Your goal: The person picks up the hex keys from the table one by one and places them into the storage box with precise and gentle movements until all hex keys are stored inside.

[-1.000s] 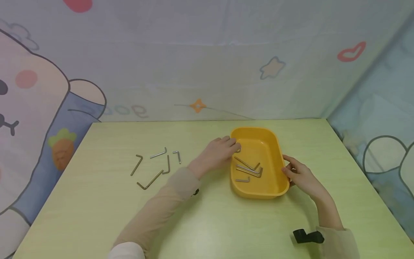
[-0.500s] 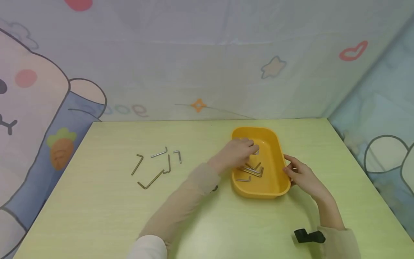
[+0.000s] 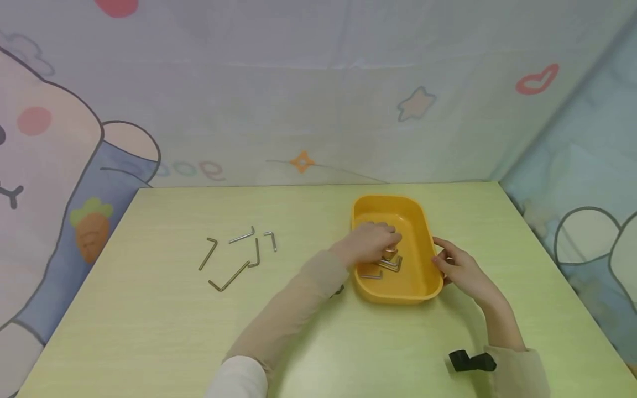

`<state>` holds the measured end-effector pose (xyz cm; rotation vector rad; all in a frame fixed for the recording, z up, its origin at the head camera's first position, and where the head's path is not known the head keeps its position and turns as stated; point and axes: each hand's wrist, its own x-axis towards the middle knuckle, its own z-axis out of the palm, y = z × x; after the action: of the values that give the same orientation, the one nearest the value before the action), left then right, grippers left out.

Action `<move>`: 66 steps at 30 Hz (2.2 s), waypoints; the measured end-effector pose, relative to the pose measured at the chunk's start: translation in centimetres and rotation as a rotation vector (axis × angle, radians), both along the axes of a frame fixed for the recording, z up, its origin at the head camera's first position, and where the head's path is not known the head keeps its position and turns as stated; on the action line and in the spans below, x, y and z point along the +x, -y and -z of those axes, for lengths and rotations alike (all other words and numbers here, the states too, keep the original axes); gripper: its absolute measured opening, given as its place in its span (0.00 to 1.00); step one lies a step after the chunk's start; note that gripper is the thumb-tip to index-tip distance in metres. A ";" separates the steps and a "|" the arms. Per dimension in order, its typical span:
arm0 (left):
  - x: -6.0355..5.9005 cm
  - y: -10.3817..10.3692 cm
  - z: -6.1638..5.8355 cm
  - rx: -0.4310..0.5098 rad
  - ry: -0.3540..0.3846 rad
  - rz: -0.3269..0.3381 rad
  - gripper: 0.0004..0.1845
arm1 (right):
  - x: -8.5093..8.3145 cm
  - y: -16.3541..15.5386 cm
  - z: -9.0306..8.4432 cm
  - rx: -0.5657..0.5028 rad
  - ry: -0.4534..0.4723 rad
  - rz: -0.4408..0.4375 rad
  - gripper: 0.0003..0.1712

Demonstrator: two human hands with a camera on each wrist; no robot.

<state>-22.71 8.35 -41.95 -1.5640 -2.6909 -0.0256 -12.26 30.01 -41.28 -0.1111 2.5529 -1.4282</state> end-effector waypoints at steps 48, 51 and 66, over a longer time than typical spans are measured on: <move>10.1 17.2 -1.9 0.462 -0.179 -0.493 0.07 | 0.1 -0.4 -0.7 0.040 0.017 0.004 0.34; 10.3 18.7 -1.4 0.460 -0.203 -0.540 0.07 | 0.0 -0.4 -0.7 0.037 0.015 -0.001 0.34; 10.1 24.8 -0.4 0.469 0.033 -0.782 0.08 | 0.1 -0.4 -0.2 -0.003 0.020 0.003 0.33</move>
<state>-12.63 -16.43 -41.57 -0.3550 -2.8237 -0.6026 -12.16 30.45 -41.03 -0.0936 2.5360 -1.4264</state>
